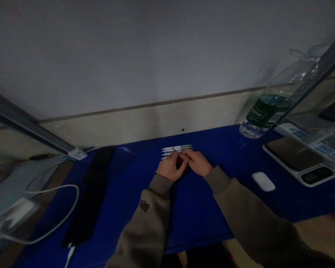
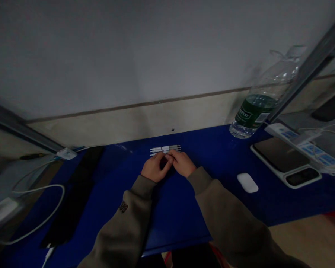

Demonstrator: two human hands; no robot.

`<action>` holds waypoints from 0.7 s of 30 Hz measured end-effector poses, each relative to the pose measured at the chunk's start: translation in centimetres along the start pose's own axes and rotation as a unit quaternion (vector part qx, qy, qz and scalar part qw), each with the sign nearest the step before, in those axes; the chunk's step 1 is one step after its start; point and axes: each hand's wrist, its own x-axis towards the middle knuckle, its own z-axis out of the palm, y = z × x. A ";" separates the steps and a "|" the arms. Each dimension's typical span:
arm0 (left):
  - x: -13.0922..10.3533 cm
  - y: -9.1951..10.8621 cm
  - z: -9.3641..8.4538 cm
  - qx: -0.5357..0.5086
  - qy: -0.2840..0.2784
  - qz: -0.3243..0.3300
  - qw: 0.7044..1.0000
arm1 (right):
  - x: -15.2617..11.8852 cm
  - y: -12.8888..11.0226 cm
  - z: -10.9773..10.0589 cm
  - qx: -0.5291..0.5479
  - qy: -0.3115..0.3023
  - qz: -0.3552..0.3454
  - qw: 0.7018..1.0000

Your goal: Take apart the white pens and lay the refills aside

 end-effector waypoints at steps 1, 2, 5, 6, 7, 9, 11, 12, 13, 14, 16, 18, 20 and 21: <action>0.0 -0.1 -0.1 -0.006 -0.003 0.012 1.000 | 0.0 0.1 0.0 0.031 0.002 0.008 0.999; 0.1 -0.3 -0.1 -0.014 -0.005 0.022 1.000 | 0.0 0.2 0.0 0.066 0.005 0.018 0.998; 0.4 -0.8 0.1 -0.052 -0.016 0.050 0.997 | 0.1 0.6 0.2 0.162 0.013 0.064 0.985; 0.5 -1.0 0.3 -0.070 -0.023 0.054 0.996 | 0.2 0.8 0.3 0.188 0.014 0.080 0.979; 0.6 -1.2 0.4 -0.087 -0.030 0.055 0.994 | 0.2 1.0 0.3 0.213 0.013 0.093 0.973; 0.8 -1.5 0.6 -0.110 -0.041 0.047 0.992 | 0.4 1.2 0.3 0.250 0.013 0.104 0.962; 0.9 -1.6 0.6 -0.117 -0.044 0.028 0.992 | 0.5 1.1 0.1 0.263 0.019 0.097 0.960; 1.0 -1.5 0.6 -0.118 -0.044 0.016 0.992 | 0.5 1.0 0.0 0.261 0.018 0.090 0.961; 1.0 -1.5 0.5 -0.118 -0.043 0.003 0.992 | 0.5 0.8 -0.1 0.258 0.011 0.083 0.962; 1.0 -1.5 0.4 -0.116 -0.043 -0.012 0.992 | 0.5 0.6 -0.2 0.256 -0.003 0.077 0.964; 1.0 -1.4 0.3 -0.106 -0.042 -0.036 0.993 | 0.4 0.2 -0.2 0.249 -0.034 0.066 0.966; 1.0 -1.2 0.3 -0.091 -0.046 -0.049 0.994 | 0.3 0.0 -0.2 0.220 -0.047 0.053 0.973; 1.0 -1.1 0.3 -0.074 -0.048 -0.055 0.995 | 0.2 0.0 -0.2 0.168 -0.041 0.026 0.985; 0.9 -1.0 0.3 -0.062 -0.049 -0.058 0.995 | 0.2 0.0 -0.1 0.135 -0.036 0.010 0.990</action>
